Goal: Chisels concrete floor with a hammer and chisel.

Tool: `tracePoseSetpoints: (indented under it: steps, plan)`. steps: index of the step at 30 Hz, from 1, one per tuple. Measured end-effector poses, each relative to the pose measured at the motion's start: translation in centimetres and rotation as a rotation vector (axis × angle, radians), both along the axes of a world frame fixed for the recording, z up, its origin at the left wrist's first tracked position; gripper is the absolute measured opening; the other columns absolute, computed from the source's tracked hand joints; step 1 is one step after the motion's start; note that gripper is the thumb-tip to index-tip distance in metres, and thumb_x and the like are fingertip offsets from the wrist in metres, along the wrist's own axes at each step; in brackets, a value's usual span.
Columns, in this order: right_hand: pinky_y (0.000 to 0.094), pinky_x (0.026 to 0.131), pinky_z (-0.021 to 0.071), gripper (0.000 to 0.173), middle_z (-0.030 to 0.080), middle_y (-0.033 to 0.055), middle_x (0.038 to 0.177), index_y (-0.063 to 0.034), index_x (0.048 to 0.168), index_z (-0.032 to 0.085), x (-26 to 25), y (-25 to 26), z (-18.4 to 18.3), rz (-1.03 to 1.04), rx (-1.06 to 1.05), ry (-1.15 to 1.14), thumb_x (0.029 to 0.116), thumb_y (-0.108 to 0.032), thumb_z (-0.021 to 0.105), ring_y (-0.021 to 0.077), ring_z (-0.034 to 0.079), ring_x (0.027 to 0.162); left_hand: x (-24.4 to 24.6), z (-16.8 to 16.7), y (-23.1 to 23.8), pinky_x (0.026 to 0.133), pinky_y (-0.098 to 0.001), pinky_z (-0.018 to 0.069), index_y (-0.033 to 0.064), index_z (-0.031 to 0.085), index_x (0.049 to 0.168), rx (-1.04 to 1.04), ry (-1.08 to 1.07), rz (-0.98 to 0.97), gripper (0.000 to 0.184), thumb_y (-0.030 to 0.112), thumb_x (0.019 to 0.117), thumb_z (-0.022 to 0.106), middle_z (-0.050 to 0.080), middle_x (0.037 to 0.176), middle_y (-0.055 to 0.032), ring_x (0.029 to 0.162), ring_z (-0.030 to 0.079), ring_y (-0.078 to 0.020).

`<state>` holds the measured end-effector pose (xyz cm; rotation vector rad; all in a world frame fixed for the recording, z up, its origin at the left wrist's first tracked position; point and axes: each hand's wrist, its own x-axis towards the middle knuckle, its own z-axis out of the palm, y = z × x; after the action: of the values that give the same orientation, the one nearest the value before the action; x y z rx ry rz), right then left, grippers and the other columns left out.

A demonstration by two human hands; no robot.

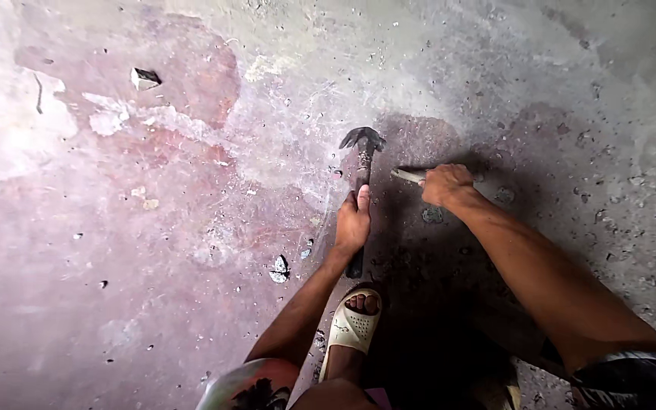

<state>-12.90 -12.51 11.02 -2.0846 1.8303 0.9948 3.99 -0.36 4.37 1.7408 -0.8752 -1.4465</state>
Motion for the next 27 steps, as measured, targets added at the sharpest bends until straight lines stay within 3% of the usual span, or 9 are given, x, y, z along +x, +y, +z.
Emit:
tracePoseSetpoints:
  steps: [2, 5, 7, 12, 14, 16, 18, 24, 27]
  plan:
    - [0.0629, 0.094, 0.0485, 0.041, 0.070, 0.0253, 0.111, 0.0008, 0.100, 0.072, -0.3, -0.1, -0.1, 0.005, 0.003, 0.003, 0.1033, -0.037, 0.056, 0.0421, 0.066, 0.112, -2.0, -1.4, 0.5, 0.041, -0.0426, 0.0462, 0.0078, 0.053, 0.108, -0.095, -0.045, 0.093, 0.060, 0.061, 0.1078, 0.027, 0.045, 0.058, -0.0077, 0.042, 0.048, -0.0237]
    - [0.0637, 0.092, 0.0488, 0.044, 0.070, 0.0271, 0.110, 0.0023, 0.100, 0.071, -0.1, 0.2, -0.4, 0.009, -0.006, -0.015, 0.1053, -0.037, 0.053, 0.0439, 0.067, 0.111, -2.1, -3.4, -1.8, 0.059, -0.0499, 0.0555, 0.0001, 0.058, 0.115, 0.061, -0.136, -0.154, 0.061, 0.052, 0.1111, 0.027, 0.059, 0.077, -0.0154, 0.060, 0.062, -0.0291]
    - [0.0629, 0.092, 0.0494, 0.043, 0.070, 0.0271, 0.110, 0.0026, 0.098, 0.071, 0.2, 0.2, -0.1, 0.006, -0.008, 0.001, 0.1050, -0.036, 0.053, 0.0433, 0.067, 0.111, -0.7, -2.5, -3.0, 0.052, -0.0442, 0.0541, 0.0025, 0.057, 0.110, 0.126, -0.079, -0.215, 0.062, 0.056, 0.1104, 0.026, 0.055, 0.072, -0.0106, 0.053, 0.058, -0.0243]
    - [0.0637, 0.091, 0.0490, 0.043, 0.070, 0.0261, 0.109, 0.0011, 0.098, 0.071, -0.5, -0.3, -0.2, 0.017, 0.005, -0.003, 0.1044, -0.037, 0.053, 0.0433, 0.067, 0.110, -1.3, -0.5, -1.0, 0.037, -0.0364, 0.0451, 0.0098, 0.049, 0.099, -0.079, 0.118, 0.199, 0.051, 0.055, 0.1104, 0.029, 0.040, 0.054, -0.0014, 0.037, 0.043, -0.0173]
    - [0.0641, 0.090, 0.0492, 0.043, 0.070, 0.0265, 0.110, 0.0013, 0.099, 0.071, -0.7, -0.2, -0.3, 0.012, 0.010, -0.009, 0.1044, -0.037, 0.054, 0.0439, 0.067, 0.110, -2.5, -3.3, -0.7, 0.043, -0.0417, 0.0495, 0.0053, 0.053, 0.104, -0.101, 0.026, 0.180, 0.054, 0.052, 0.1109, 0.027, 0.045, 0.059, -0.0054, 0.043, 0.049, -0.0210]
    - [0.0641, 0.091, 0.0495, 0.043, 0.070, 0.0270, 0.111, 0.0015, 0.100, 0.071, -0.8, 0.3, -0.4, -0.005, 0.007, -0.016, 0.1047, -0.038, 0.053, 0.0446, 0.066, 0.111, -2.1, -5.6, -0.6, 0.050, -0.0448, 0.0527, 0.0025, 0.056, 0.108, 0.039, -0.044, -0.053, 0.062, 0.057, 0.1097, 0.027, 0.052, 0.065, -0.0105, 0.049, 0.055, -0.0248]
    - [0.0644, 0.091, 0.0497, 0.047, 0.070, 0.0274, 0.111, 0.0020, 0.101, 0.071, -1.1, 0.4, -0.2, -0.004, -0.009, -0.008, 0.1063, -0.040, 0.051, 0.0451, 0.066, 0.111, -1.2, -5.9, -0.4, 0.046, -0.0429, 0.0520, 0.0046, 0.055, 0.106, 0.129, -0.036, -0.136, 0.067, 0.065, 0.1067, 0.026, 0.053, 0.063, -0.0112, 0.045, 0.055, -0.0248]
    - [0.0642, 0.088, 0.0502, 0.048, 0.070, 0.0269, 0.109, 0.0020, 0.099, 0.070, -1.3, 0.3, -0.2, 0.002, 0.004, 0.020, 0.1065, -0.041, 0.050, 0.0443, 0.067, 0.109, -2.3, -3.8, 1.4, 0.041, -0.0407, 0.0472, 0.0080, 0.053, 0.105, -0.042, 0.043, 0.157, 0.058, 0.059, 0.1087, 0.026, 0.044, 0.057, -0.0064, 0.041, 0.047, -0.0222]
    - [0.0647, 0.089, 0.0499, 0.047, 0.070, 0.0275, 0.109, 0.0026, 0.098, 0.070, -0.9, 0.1, -0.3, 0.006, 0.000, 0.015, 0.1067, -0.039, 0.051, 0.0446, 0.067, 0.110, -2.8, -5.0, -0.3, 0.061, -0.0508, 0.0532, -0.0002, 0.058, 0.115, -0.012, -0.105, -0.025, 0.058, 0.051, 0.1111, 0.030, 0.058, 0.073, -0.0149, 0.061, 0.060, -0.0298]
